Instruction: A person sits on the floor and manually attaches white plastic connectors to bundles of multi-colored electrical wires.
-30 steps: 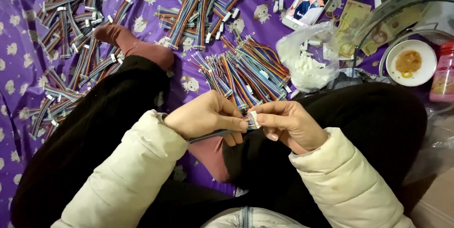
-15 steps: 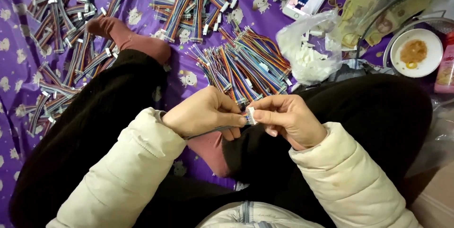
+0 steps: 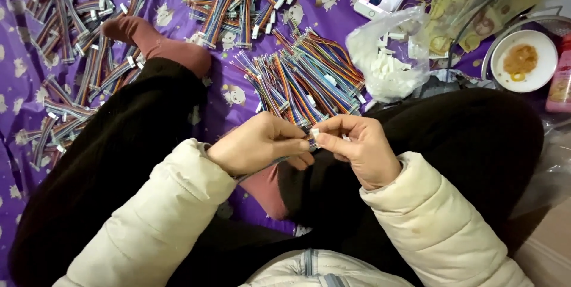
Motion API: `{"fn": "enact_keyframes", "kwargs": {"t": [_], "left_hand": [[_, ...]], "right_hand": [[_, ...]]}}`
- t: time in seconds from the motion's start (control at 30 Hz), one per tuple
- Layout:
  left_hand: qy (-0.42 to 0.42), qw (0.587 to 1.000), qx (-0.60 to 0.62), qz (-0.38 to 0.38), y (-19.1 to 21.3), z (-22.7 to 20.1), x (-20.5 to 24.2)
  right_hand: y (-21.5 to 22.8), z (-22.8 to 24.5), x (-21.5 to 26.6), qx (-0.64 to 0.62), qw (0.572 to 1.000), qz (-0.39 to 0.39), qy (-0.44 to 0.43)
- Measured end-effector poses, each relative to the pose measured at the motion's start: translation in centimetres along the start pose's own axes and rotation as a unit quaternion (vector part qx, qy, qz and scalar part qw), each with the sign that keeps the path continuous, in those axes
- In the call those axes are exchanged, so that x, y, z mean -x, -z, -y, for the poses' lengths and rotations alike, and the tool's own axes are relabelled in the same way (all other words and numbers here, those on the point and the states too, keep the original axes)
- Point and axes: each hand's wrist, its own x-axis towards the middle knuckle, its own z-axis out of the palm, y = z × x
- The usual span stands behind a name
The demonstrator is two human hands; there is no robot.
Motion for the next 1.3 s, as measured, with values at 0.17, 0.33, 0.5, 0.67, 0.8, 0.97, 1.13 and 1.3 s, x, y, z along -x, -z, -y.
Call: {"fn": "enact_keyframes", "kwargs": {"t": [0.17,0.33,0.5,0.67,0.8,0.97,1.13,1.3], "left_hand": [[0.049,0.998,-0.032,-0.012,0.5,0.0,0.5],[0.034,0.996,-0.08,-0.007,0.3,0.2,-0.5],[-0.001,0.993,-0.119,-0.022,-0.2,-0.1,-0.3],[0.023,0.964,-0.246,-0.102,-1.1,-0.9,0.3],[0.012,0.94,-0.296,-0.167,-1.9,0.9,-0.8],[0.023,0.971,-0.197,-0.133,-1.5,0.8,-0.9],[0.027,0.978,-0.185,-0.09,-0.6,-0.5,-0.4],[0.013,0.918,-0.382,-0.107,-0.6,-0.8,-0.4]], "right_hand": [[-1.0,0.4,0.2,0.054,0.997,0.023,0.045],[-0.8,-0.3,0.2,0.075,0.995,0.022,0.054],[-1.2,-0.2,0.5,-0.007,0.999,-0.027,0.021],[-2.3,0.0,0.7,-0.053,0.997,-0.053,0.014],[-2.5,-0.5,0.7,-0.083,0.993,-0.08,0.003],[-2.1,-0.4,0.5,-0.099,0.993,-0.07,-0.003],[-1.8,0.2,0.3,-0.085,0.994,-0.06,-0.009],[-1.8,0.0,0.2,-0.077,0.996,-0.045,-0.018]]}}
